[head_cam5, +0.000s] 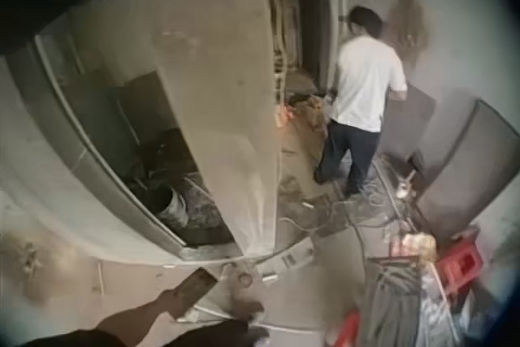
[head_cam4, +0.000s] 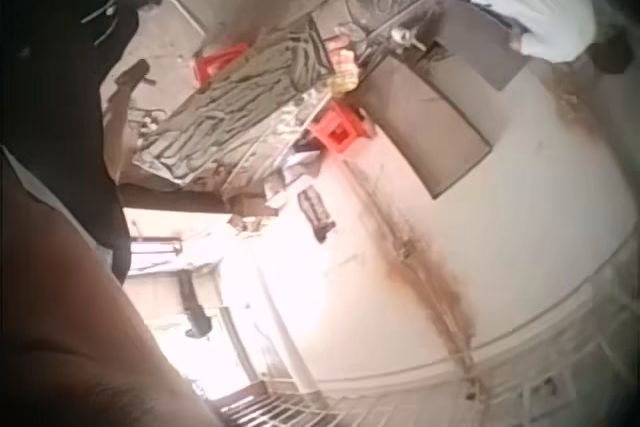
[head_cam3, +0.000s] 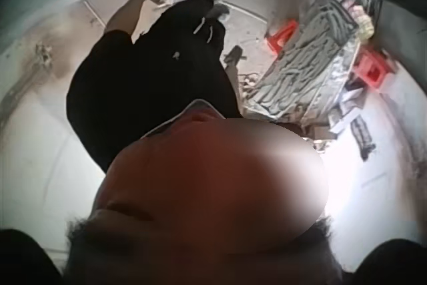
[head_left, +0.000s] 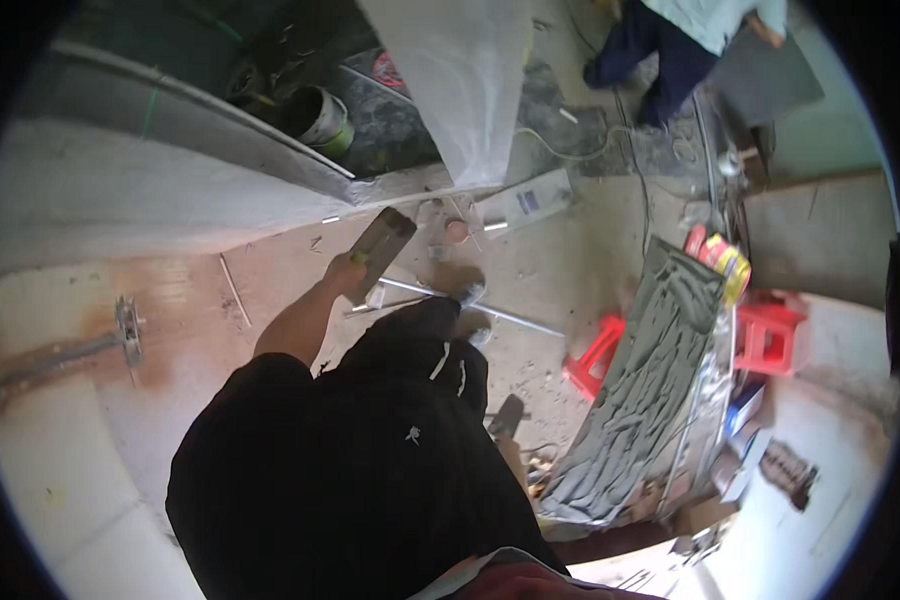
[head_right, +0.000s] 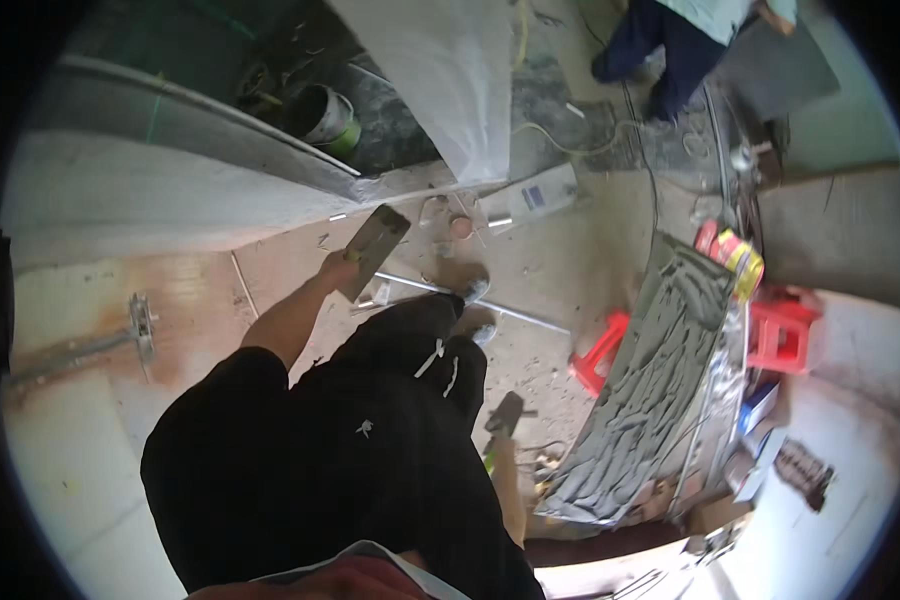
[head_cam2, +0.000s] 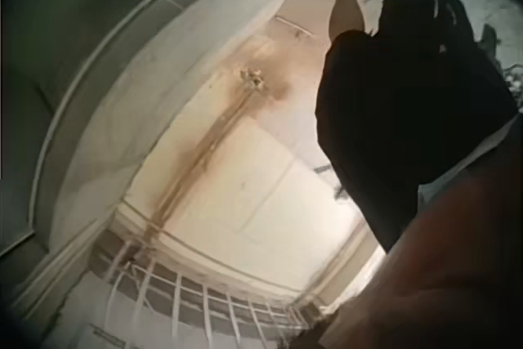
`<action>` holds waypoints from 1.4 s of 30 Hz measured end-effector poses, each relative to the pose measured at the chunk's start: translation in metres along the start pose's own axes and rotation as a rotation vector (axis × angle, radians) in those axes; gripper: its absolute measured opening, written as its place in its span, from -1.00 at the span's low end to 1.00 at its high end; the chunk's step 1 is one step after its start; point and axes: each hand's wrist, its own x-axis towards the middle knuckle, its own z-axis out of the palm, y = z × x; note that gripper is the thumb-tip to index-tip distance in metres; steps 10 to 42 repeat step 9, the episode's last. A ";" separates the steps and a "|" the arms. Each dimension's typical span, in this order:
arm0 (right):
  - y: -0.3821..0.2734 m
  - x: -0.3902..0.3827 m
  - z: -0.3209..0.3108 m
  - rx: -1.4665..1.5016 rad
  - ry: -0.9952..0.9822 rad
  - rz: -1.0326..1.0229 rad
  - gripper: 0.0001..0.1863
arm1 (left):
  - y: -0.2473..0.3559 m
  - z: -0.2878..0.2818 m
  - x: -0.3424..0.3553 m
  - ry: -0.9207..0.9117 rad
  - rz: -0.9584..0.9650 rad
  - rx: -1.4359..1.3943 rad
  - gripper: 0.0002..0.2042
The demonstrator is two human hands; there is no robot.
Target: Applying mortar to a wall using a trowel and a hawk.
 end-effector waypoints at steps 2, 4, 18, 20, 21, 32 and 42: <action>-0.108 -0.011 -0.007 -0.289 0.153 -0.190 -0.68 | -0.076 0.002 -0.033 0.103 -0.099 -0.162 -0.63; -0.198 -0.049 -0.014 -0.150 0.236 -0.266 -0.70 | -0.117 0.022 -0.049 0.121 -0.157 -0.100 -0.61; -0.344 -0.049 -0.020 -0.107 0.162 -0.391 -0.81 | -0.223 0.056 -0.119 0.069 -0.439 -0.115 -0.51; -0.344 -0.049 -0.020 -0.107 0.162 -0.391 -0.81 | -0.223 0.056 -0.119 0.069 -0.439 -0.115 -0.51; -0.344 -0.049 -0.020 -0.107 0.162 -0.391 -0.81 | -0.223 0.056 -0.119 0.069 -0.439 -0.115 -0.51; -0.344 -0.049 -0.020 -0.107 0.162 -0.391 -0.81 | -0.223 0.056 -0.119 0.069 -0.439 -0.115 -0.51; -0.344 -0.049 -0.020 -0.107 0.162 -0.391 -0.81 | -0.223 0.056 -0.119 0.069 -0.439 -0.115 -0.51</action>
